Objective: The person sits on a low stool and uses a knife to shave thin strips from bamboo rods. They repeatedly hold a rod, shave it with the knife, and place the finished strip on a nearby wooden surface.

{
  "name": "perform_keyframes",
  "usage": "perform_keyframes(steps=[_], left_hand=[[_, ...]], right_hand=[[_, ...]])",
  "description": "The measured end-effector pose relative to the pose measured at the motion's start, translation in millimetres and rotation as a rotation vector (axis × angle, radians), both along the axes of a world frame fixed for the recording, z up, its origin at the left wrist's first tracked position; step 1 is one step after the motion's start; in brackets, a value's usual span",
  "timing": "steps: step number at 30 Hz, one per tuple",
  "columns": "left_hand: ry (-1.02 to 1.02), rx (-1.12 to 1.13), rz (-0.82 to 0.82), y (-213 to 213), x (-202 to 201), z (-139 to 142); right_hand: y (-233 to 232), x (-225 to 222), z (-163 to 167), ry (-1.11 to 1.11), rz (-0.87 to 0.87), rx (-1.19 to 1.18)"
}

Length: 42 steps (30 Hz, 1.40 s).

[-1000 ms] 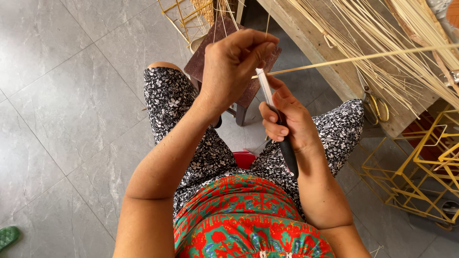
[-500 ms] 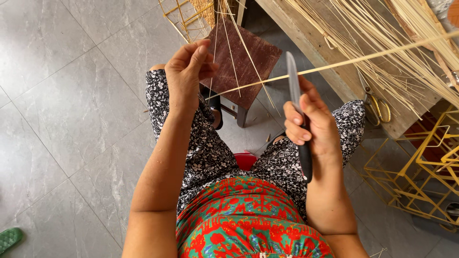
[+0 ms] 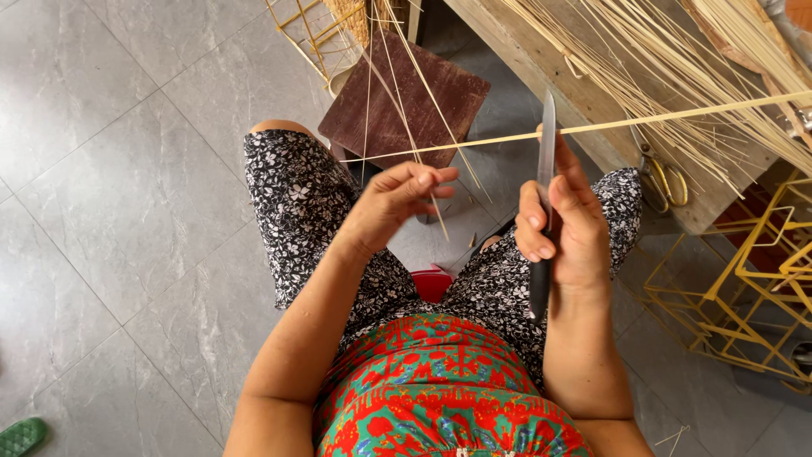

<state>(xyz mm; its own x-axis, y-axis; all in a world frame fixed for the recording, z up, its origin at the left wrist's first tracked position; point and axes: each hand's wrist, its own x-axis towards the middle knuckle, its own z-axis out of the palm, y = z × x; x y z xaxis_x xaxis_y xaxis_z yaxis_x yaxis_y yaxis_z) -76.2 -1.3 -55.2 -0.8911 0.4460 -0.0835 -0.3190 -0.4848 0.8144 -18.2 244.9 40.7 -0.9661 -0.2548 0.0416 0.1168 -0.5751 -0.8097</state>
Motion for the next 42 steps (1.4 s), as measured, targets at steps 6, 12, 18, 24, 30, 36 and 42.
perform_keyframes(steps=[6,12,18,24,30,36,42], left_hand=[[-0.254,0.454,0.236,33.8,-22.1,-4.6],[-0.007,0.476,0.316,14.0,-69.3,-12.1],[-0.203,0.394,0.412,22.8,-97.4,-26.6],[-0.211,0.357,0.309,44.2,-87.2,-45.6],[-0.229,0.221,0.36,58.8,-79.2,-46.7],[-0.21,0.144,0.361,73.3,-67.3,-46.8],[-0.229,0.103,0.315,67.1,-53.8,-79.0]], right_hand=[[-18.6,5.0,-21.9,-0.053,0.052,-0.088],[-32.6,-2.3,-24.9,-0.021,0.387,0.262],[-70.0,5.1,-6.6,1.092,0.258,1.403],[-75.8,38.4,34.6,1.27,0.214,1.749],[-33.2,31.9,39.3,1.384,0.107,1.742],[-37.8,21.8,59.9,1.464,0.031,1.712],[-68.8,-0.6,66.1,1.457,-0.095,1.693]])
